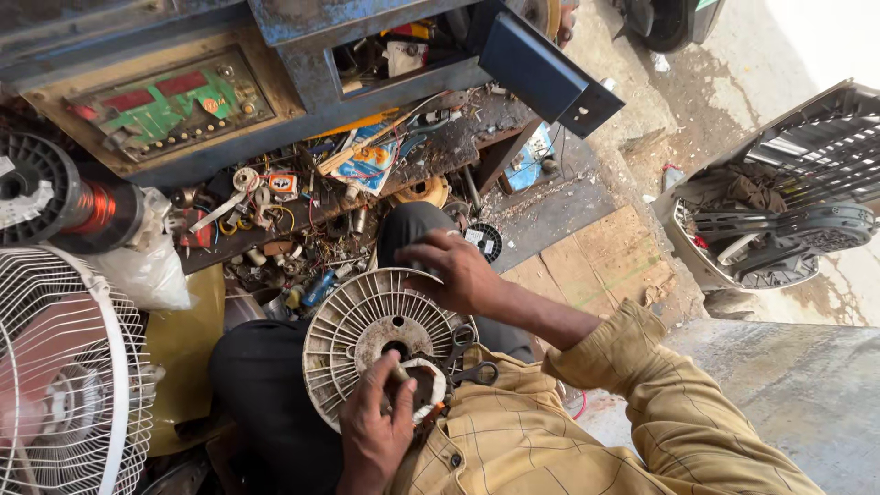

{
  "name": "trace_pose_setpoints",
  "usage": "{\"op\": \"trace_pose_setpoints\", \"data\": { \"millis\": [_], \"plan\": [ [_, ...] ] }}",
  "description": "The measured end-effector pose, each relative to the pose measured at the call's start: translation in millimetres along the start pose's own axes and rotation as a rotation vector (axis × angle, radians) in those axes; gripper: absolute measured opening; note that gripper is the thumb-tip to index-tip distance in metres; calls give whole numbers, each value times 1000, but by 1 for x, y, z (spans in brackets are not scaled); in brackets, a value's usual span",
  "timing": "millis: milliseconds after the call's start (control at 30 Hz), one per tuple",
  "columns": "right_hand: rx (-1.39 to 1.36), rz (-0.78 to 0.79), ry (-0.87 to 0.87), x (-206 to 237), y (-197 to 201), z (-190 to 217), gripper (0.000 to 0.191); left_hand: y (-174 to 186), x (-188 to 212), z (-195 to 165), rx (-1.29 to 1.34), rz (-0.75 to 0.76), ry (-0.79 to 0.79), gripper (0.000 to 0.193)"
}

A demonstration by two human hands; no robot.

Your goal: The person sits on the floor and uses a small metal tool to scrape and clean the copper windings of a motor stator. They repeatedly scrape the surface and remove debris by hand throughout the clip.

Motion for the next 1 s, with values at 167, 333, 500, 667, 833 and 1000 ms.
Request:
{"op": "trace_pose_setpoints", "data": {
  "millis": [167, 333, 500, 667, 833, 1000],
  "plan": [
    [-109, -66, -26, 35, 23, 24, 48, -1, -39, 30, 48, 69, 171, 58],
    [-443, 30, -14, 63, -3, 59, 50, 8, -83, 39, 78, 119, 318, 62],
    [-431, -45, -183, 59, -29, 49, 37, 36, -90, 39, -43, 18, 395, 43],
    [-490, -87, -329, 64, -43, 34, 34, 49, -47, 3, 231, -87, -144, 30],
    [-686, -218, -440, 83, -60, 32, 31, 46, -31, -15, 119, -174, -282, 18],
    [-788, -198, -545, 79, -57, 33, 32, 51, -42, -33, 111, -99, -225, 13]
  ]
}}
Point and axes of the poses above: each hand's wrist, its own x-axis away from the middle knuckle, its own y-axis out of the back of the hand, z = x × y, the point moved 6 cm from there along -x, towards the middle knuckle, and after that the axes turned 15 degrees about y, right-handed, at the moved point
